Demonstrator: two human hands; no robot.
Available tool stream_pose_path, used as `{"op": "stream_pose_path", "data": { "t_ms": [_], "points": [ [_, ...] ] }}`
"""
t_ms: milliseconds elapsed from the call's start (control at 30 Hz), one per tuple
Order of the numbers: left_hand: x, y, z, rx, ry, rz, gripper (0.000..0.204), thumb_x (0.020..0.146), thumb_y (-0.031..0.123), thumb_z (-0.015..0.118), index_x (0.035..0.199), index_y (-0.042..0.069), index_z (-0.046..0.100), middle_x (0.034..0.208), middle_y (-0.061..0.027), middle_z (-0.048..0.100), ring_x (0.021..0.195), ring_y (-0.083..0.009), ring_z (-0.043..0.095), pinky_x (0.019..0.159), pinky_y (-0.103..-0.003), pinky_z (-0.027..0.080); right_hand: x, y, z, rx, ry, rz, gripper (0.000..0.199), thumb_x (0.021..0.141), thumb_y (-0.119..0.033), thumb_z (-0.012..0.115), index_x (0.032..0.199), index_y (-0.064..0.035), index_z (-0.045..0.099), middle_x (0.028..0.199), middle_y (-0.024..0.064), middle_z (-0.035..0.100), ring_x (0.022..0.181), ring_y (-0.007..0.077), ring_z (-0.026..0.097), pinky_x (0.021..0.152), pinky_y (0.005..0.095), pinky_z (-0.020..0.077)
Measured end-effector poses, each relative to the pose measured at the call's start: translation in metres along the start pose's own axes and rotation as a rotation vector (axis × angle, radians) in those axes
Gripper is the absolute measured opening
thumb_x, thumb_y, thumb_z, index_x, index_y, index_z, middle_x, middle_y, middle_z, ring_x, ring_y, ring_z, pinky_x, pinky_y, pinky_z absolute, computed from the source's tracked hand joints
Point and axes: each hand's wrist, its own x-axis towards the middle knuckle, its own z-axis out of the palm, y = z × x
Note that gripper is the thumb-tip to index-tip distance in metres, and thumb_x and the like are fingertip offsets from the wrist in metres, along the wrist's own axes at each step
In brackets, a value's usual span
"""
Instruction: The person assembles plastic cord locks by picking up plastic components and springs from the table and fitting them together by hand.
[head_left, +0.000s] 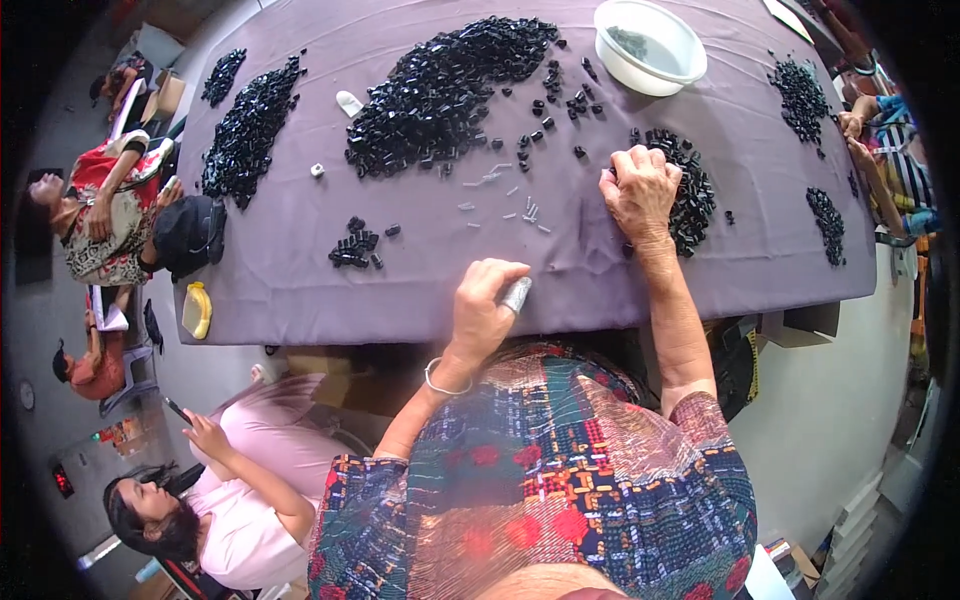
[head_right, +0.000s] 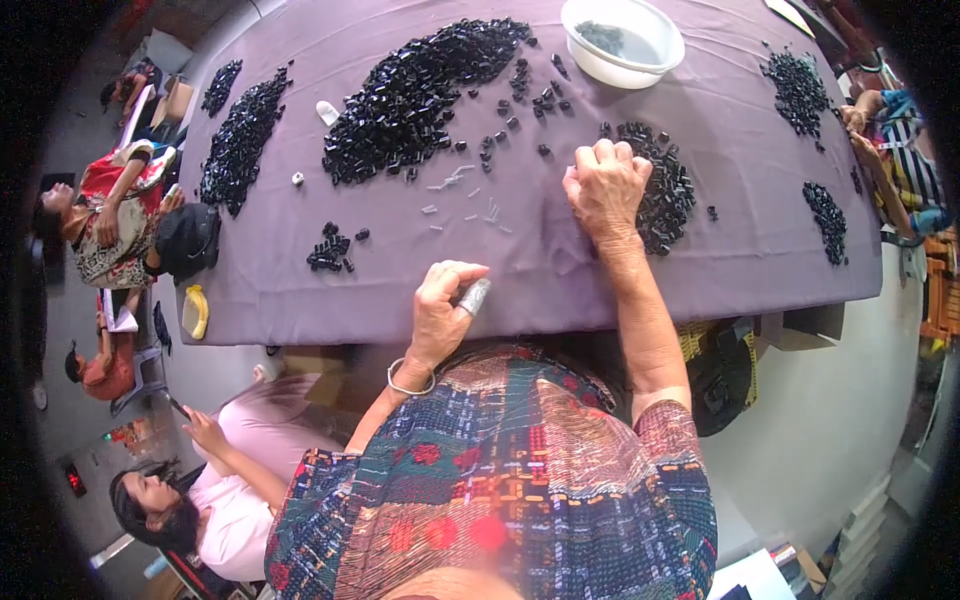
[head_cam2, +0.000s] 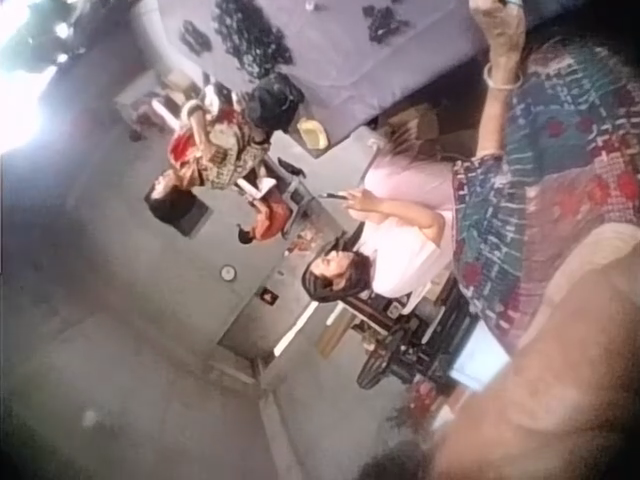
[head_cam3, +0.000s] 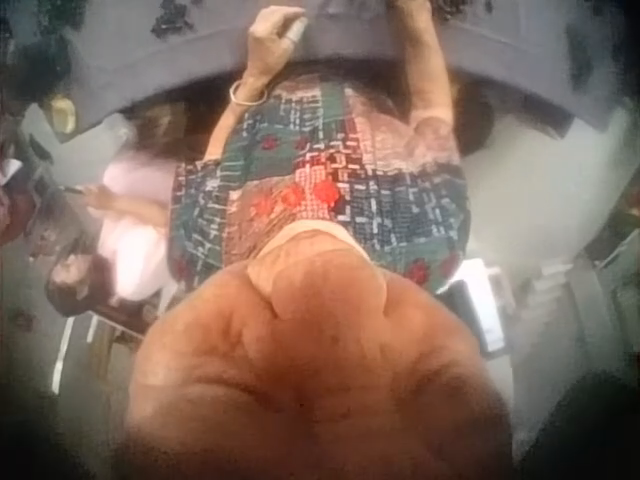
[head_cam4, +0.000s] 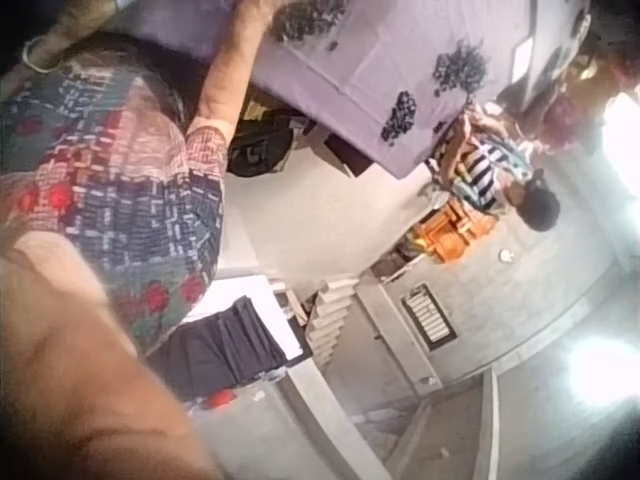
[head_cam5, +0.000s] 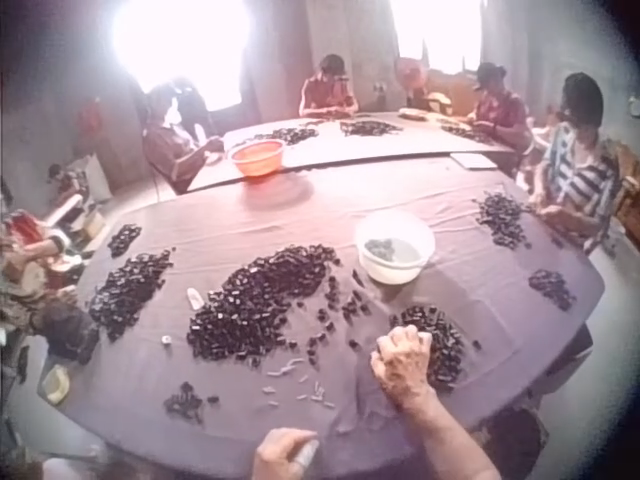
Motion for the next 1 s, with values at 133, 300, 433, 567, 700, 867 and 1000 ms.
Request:
{"op": "stream_pose_path", "data": {
  "t_ms": [133, 300, 433, 567, 700, 867, 1000],
  "points": [
    [-0.003, -0.002, 0.001, 0.009, 0.026, 0.019, 0.022, 0.075, -0.005, 0.069, 0.096, 0.003, 0.066, 0.088, -0.008, 0.062, 0.082, -0.018, 0.062, 0.07, -0.028, 0.054, -0.007, -0.006, -0.01, 0.332, 0.054, -0.06, 0.015, 0.072, -0.012, 0.067, 0.08, -0.0073, 0.055, 0.076, 0.0068, 0.054, 0.073, 0.0249, 0.054, 0.068, 0.0382, 0.041],
    [0.001, 0.009, -0.009, -0.269, 0.027, -0.134, 0.017, 0.079, -0.001, 0.067, 0.096, 0.002, 0.066, 0.091, -0.0068, 0.063, 0.087, -0.0139, 0.061, 0.077, -0.026, 0.05, -0.033, -0.044, -0.042, 0.847, -0.068, -0.062, 0.017, 0.073, 0.003, 0.065, 0.087, -0.0007, 0.056, 0.076, 0.0086, 0.056, 0.066, 0.0192, 0.056, 0.062, 0.0296, 0.0462],
    [0.001, 0.02, -0.013, -0.511, -0.023, -0.321, 0.014, 0.083, 0.005, 0.066, 0.097, 0.001, 0.066, 0.087, -0.0018, 0.065, 0.084, -0.0086, 0.058, 0.077, -0.024, 0.048, -0.052, -0.065, -0.051, 1.021, -0.276, -0.104, 0.017, 0.074, 0.004, 0.064, 0.088, -0.0003, 0.057, 0.077, 0.0072, 0.056, 0.066, 0.0154, 0.055, 0.062, 0.027, 0.046],
    [-0.006, 0.014, -0.016, -0.8, -0.078, -0.622, 0.014, 0.086, 0.01, 0.067, 0.097, 0.002, 0.065, 0.085, 0.0, 0.064, 0.082, -0.0056, 0.057, 0.069, -0.021, 0.048, -0.061, -0.075, -0.052, 1.142, -0.433, -0.095, 0.015, 0.078, 0.004, 0.064, 0.091, 0.0005, 0.058, 0.08, 0.0045, 0.059, 0.072, 0.0114, 0.057, 0.067, 0.0241, 0.0466],
    [-0.004, 0.014, -0.016, -0.976, -0.044, -0.671, 0.017, 0.089, 0.014, 0.064, 0.101, 0.003, 0.064, 0.09, -0.0038, 0.066, 0.081, -0.0094, 0.061, 0.07, -0.023, 0.051, -0.075, -0.084, -0.048, 1.619, -0.493, 0.421, 0.01, 0.086, 0.003, 0.063, 0.096, 0.002, 0.06, 0.09, 0.0013, 0.063, 0.084, 0.008, 0.059, 0.078, 0.0212, 0.0471],
    [-0.011, 0.001, -0.006, -1.381, -0.047, -0.745, 0.019, 0.091, 0.01, 0.058, 0.106, 0.0, 0.061, 0.102, -0.0076, 0.064, 0.09, -0.0156, 0.062, 0.081, -0.03, 0.053, -0.074, -0.103, -0.052, 0.974, 0.043, -0.077, 0.023, 0.072, 0.008, 0.067, 0.092, -0.001, 0.061, 0.09, 0.0084, 0.062, 0.082, 0.021, 0.059, 0.075, 0.0312, 0.0484],
    [-0.013, -0.004, -0.002, -1.507, -0.051, -0.755, 0.022, 0.092, 0.01, 0.056, 0.11, -0.001, 0.058, 0.107, -0.009, 0.062, 0.098, -0.0183, 0.061, 0.089, -0.034, 0.052, -0.08, -0.107, -0.048, 0.835, 0.179, -0.231, 0.025, 0.067, 0.006, 0.067, 0.09, -0.0008, 0.062, 0.093, 0.0112, 0.061, 0.085, 0.0311, 0.057, 0.074, 0.0386, 0.0493]
  ]
}}
